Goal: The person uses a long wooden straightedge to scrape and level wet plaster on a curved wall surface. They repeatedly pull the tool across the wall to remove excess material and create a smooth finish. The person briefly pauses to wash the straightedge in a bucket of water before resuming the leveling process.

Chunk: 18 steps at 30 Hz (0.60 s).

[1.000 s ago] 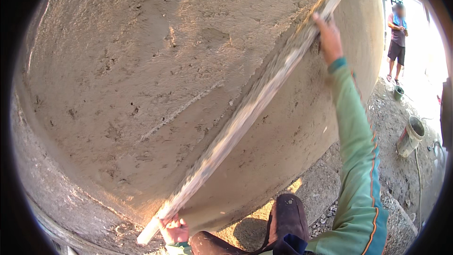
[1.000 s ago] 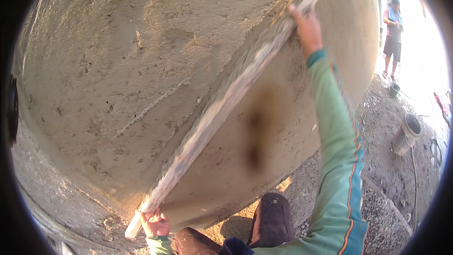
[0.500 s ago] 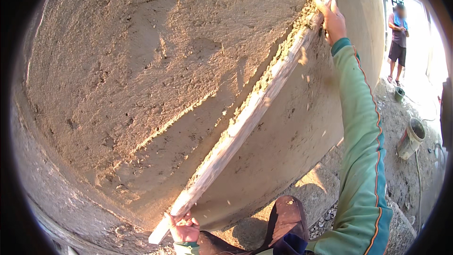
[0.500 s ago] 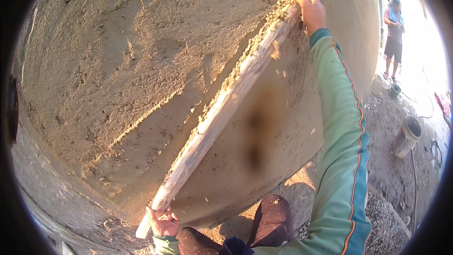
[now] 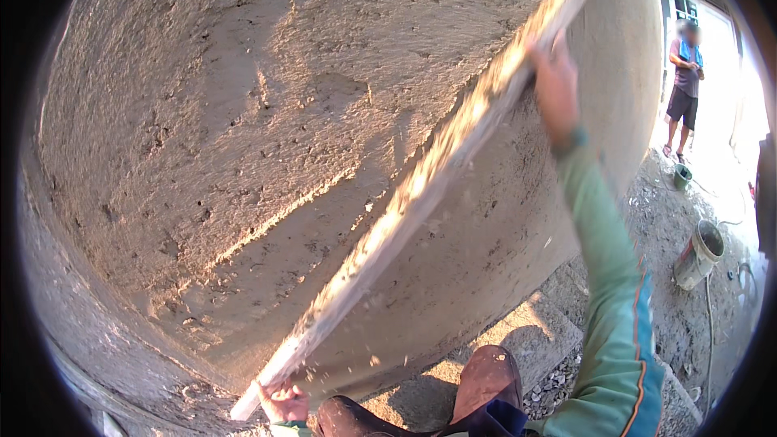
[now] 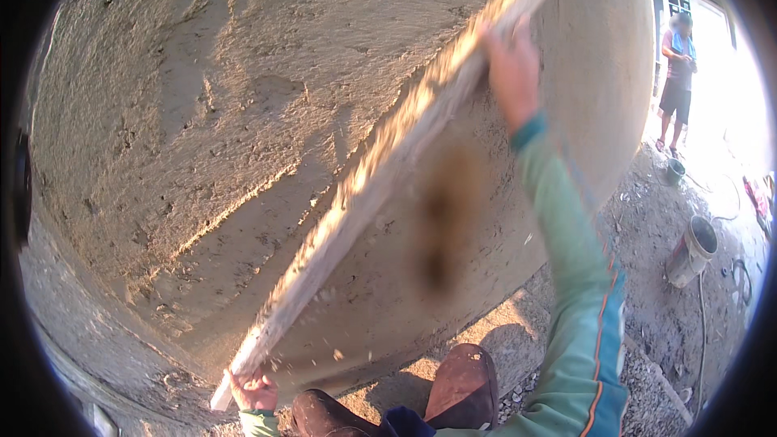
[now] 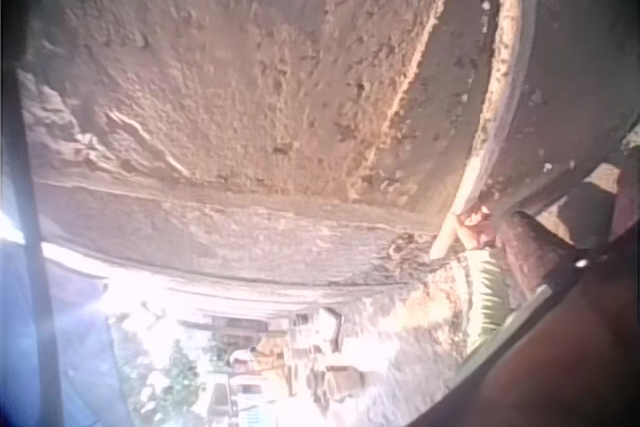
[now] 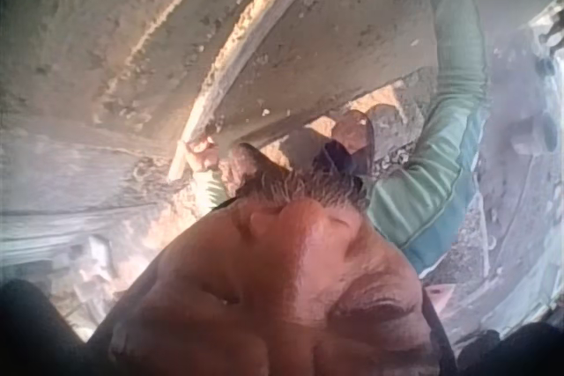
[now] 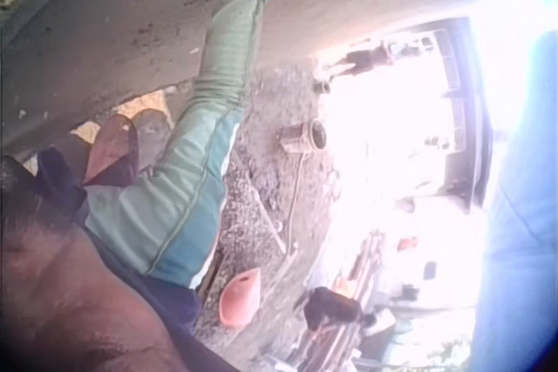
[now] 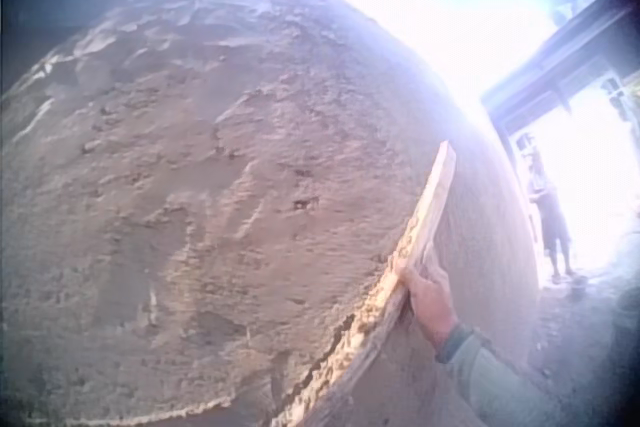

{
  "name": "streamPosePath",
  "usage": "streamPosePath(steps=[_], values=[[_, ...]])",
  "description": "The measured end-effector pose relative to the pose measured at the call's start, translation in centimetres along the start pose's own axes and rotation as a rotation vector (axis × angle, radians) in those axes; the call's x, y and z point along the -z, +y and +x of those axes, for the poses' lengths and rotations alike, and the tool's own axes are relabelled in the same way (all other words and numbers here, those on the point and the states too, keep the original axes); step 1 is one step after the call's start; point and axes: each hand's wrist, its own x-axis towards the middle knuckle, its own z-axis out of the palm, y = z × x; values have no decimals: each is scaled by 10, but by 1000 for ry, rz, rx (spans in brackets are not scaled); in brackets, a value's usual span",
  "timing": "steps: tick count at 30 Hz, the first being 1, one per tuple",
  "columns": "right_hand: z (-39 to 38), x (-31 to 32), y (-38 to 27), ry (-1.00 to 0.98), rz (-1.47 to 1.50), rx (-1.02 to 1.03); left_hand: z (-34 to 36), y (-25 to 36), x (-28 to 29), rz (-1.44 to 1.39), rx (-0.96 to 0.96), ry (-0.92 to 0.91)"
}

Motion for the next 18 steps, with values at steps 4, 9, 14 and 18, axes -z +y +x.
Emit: streamPosePath(steps=[4,9,14,18], values=[[135,4,-22,-5,31,-109,-44,-48,-93,10,58,-114],[134,12,1,-21,-112,-78,-47,-52,-93,67,86,-93],[-20,19,35,48,-188,-28,4,-3,21,148,-16,-16],[-190,8,41,66,-121,-200,42,41,128,239,-113,152]])
